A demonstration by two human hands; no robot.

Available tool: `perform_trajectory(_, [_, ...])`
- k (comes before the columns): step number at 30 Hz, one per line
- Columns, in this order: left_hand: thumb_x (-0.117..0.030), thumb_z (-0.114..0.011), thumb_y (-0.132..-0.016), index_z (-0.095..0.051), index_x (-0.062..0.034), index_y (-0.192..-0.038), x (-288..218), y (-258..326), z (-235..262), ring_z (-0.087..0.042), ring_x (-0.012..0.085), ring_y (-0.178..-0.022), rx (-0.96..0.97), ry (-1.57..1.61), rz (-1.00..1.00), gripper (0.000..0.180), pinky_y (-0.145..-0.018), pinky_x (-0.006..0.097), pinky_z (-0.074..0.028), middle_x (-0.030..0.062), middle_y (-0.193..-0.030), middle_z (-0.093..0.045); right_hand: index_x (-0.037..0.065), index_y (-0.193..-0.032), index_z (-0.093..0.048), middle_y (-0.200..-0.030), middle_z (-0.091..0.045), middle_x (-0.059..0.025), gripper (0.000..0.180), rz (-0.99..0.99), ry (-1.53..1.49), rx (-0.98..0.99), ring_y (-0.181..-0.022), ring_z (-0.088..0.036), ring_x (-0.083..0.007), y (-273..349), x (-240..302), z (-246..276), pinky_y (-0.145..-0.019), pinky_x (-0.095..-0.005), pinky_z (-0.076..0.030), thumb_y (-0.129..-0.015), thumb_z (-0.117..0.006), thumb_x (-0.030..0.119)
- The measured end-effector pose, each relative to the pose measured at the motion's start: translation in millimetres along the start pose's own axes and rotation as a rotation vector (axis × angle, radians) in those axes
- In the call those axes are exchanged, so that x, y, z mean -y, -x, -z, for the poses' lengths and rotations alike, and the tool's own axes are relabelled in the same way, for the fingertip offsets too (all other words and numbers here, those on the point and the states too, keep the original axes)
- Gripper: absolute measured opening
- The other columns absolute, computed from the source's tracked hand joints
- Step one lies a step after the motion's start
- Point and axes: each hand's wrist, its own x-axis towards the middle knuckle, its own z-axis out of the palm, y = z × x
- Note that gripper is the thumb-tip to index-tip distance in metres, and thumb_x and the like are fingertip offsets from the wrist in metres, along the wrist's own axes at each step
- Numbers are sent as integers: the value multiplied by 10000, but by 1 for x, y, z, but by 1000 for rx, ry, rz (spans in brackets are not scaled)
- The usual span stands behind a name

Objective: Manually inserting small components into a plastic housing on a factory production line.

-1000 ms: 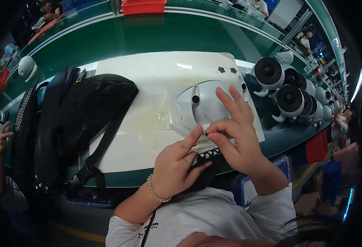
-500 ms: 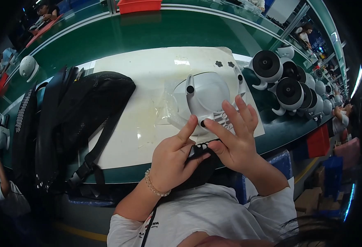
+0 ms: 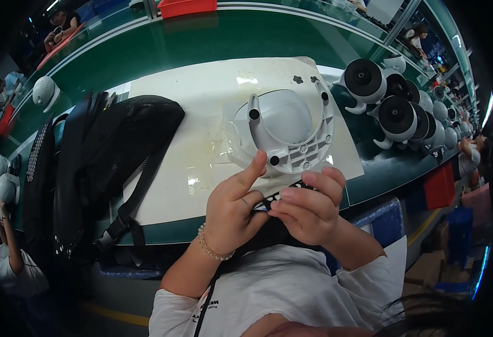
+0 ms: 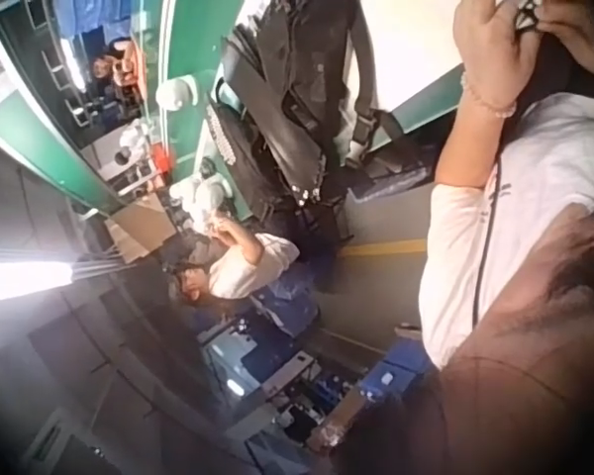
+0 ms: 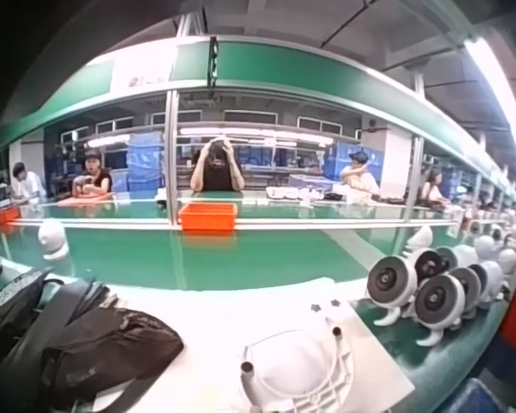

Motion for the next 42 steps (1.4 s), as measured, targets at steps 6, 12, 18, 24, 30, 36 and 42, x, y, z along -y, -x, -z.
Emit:
perform_trajectory(6, [-94, -758, -564, -473, 8, -600, -5, -2, 4, -571, 319, -989, -27, 24, -24, 305, -763, 350, -474, 162, -1274, -487, 143, -840, -591, -1044, -511, -3, 139, -186, -179, -127, -1018, -493, -229, 10, 0, 6, -937, -415, -311, -756, -685, 200])
perform_trajectory(12, [-132, -789, -544, -501, -17, -577, -17, 7, 13, -557, 277, -918, 2, -110, 2, 312, -748, 317, -460, 106, -1146, -593, 130, -954, -514, -930, -618, -17, 315, -212, -484, 24, -911, -571, -232, -14, -4, 20, -738, -314, -387, -715, -718, 133])
perform_trajectory(18, [-114, -748, -661, -617, 15, -747, -29, 8, 18, -575, 243, -887, 161, 307, 390, 203, -768, 302, -462, 104, -1056, -629, 125, -994, -494, -899, -618, -8, 436, 14, -313, 91, -857, -584, -205, -5, 0, 24, -741, -332, -394, -632, -722, 40])
perform_trajectory(24, [-111, -621, -809, -605, 20, -1004, -30, 15, 12, -589, 173, -790, 160, 636, 529, 235, -750, 256, -442, 104, -865, -628, 86, -1074, -422, -904, -572, -73, 458, -218, -628, -89, -821, -576, -213, 9, -5, 11, -752, -345, -450, -703, -608, -109])
perform_trajectory(30, [-137, -612, -823, -605, 13, -829, -24, 22, 15, -537, 154, -580, 126, 396, 421, 151, -547, 274, -413, 82, -647, -559, 70, -1148, -383, -984, -537, -120, 559, -205, -623, -161, -840, -581, -260, -1, 5, 14, -705, -339, -485, -690, -654, -103])
perform_trajectory(36, [-90, -655, -762, -566, -3, -724, -29, 12, 8, -476, 238, -507, 59, 178, 227, 129, -491, 293, -384, 93, -594, -503, 57, -1149, -439, -998, -538, -118, 575, -289, -613, -38, -824, -574, -248, -5, 8, 14, -674, -308, -479, -650, -656, -128])
perform_trajectory(42, [-79, -693, -712, -561, -8, -699, -26, 17, 7, -496, 270, -515, 135, 133, 254, 150, -491, 321, -399, 99, -588, -511, 68, -1157, -447, -959, -525, -102, 585, -162, -652, -67, -779, -565, -243, 1, 10, 16, -655, -304, -472, -647, -642, -142])
